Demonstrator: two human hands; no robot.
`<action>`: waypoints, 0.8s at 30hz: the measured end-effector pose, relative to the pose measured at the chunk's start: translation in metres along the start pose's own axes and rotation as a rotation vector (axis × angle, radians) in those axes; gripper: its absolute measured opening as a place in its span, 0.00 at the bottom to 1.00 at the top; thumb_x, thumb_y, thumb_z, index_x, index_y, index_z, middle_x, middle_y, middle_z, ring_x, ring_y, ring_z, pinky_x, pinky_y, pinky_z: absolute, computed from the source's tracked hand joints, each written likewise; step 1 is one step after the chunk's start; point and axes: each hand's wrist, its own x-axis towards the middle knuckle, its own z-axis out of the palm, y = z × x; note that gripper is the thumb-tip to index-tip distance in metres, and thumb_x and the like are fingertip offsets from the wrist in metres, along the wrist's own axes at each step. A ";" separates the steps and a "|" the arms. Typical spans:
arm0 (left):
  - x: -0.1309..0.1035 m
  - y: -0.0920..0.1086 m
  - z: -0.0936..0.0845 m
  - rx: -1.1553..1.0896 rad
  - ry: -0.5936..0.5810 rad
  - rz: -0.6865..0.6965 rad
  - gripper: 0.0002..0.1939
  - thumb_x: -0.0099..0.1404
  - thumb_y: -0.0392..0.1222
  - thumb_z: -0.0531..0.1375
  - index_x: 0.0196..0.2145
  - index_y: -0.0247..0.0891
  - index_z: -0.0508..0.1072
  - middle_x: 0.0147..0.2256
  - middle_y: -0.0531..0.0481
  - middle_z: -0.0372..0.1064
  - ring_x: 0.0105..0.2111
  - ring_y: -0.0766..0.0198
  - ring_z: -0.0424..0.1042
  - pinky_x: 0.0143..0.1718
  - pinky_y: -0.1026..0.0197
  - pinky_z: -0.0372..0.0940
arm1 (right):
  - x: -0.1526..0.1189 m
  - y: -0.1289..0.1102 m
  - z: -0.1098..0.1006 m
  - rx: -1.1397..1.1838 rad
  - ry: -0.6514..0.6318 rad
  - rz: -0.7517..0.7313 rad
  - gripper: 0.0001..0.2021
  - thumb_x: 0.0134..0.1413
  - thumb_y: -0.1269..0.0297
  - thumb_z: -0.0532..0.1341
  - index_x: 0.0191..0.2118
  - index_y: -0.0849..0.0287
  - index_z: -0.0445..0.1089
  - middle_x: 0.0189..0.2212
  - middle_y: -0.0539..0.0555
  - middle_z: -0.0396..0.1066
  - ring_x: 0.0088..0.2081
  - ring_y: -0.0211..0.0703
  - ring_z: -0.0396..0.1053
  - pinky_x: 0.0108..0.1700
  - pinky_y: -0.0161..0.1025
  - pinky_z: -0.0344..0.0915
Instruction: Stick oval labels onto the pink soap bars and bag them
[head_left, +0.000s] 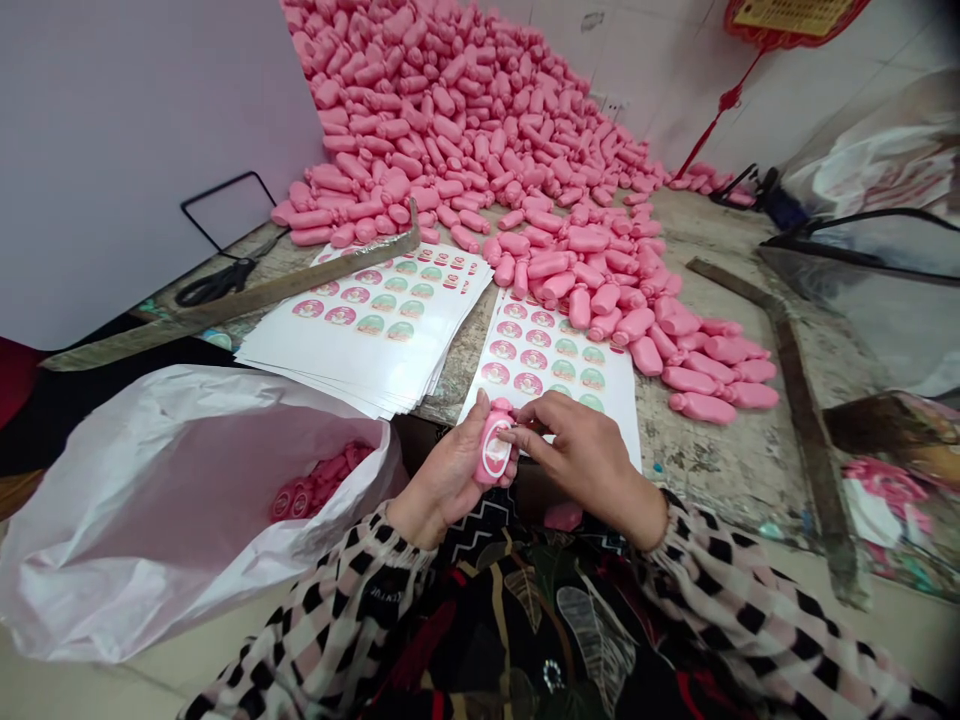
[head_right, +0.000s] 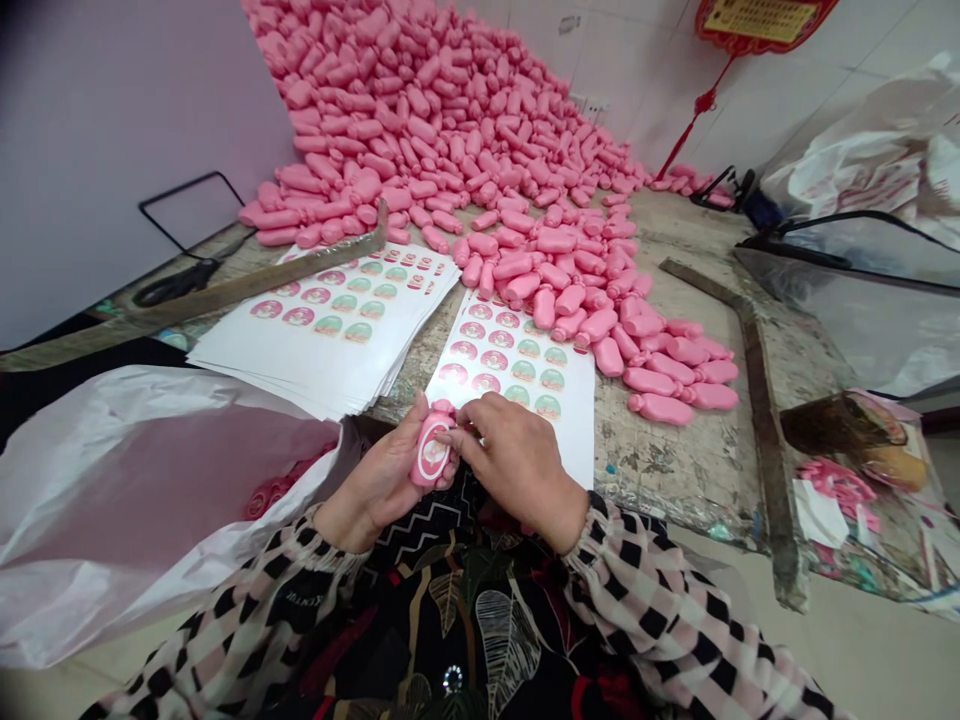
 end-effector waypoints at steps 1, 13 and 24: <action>0.000 -0.001 -0.001 -0.008 -0.002 0.003 0.23 0.60 0.62 0.51 0.37 0.39 0.65 0.22 0.55 0.62 0.17 0.69 0.65 0.16 0.68 0.59 | -0.001 -0.001 -0.002 -0.060 -0.007 -0.010 0.12 0.57 0.53 0.55 0.35 0.56 0.68 0.31 0.52 0.68 0.33 0.40 0.65 0.32 0.37 0.55; 0.004 -0.009 0.008 -0.002 0.022 0.019 0.19 0.62 0.56 0.53 0.33 0.35 0.67 0.20 0.52 0.65 0.15 0.68 0.64 0.14 0.67 0.57 | -0.001 0.000 0.014 0.214 0.107 0.226 0.18 0.50 0.45 0.58 0.38 0.54 0.66 0.28 0.48 0.67 0.27 0.38 0.64 0.27 0.35 0.55; 0.012 0.006 0.013 -0.355 0.057 -0.041 0.16 0.65 0.51 0.51 0.36 0.34 0.68 0.28 0.48 0.68 0.23 0.68 0.68 0.24 0.67 0.66 | -0.007 -0.010 0.030 0.285 0.182 0.293 0.31 0.39 0.52 0.64 0.51 0.54 0.58 0.39 0.53 0.62 0.35 0.42 0.63 0.34 0.40 0.61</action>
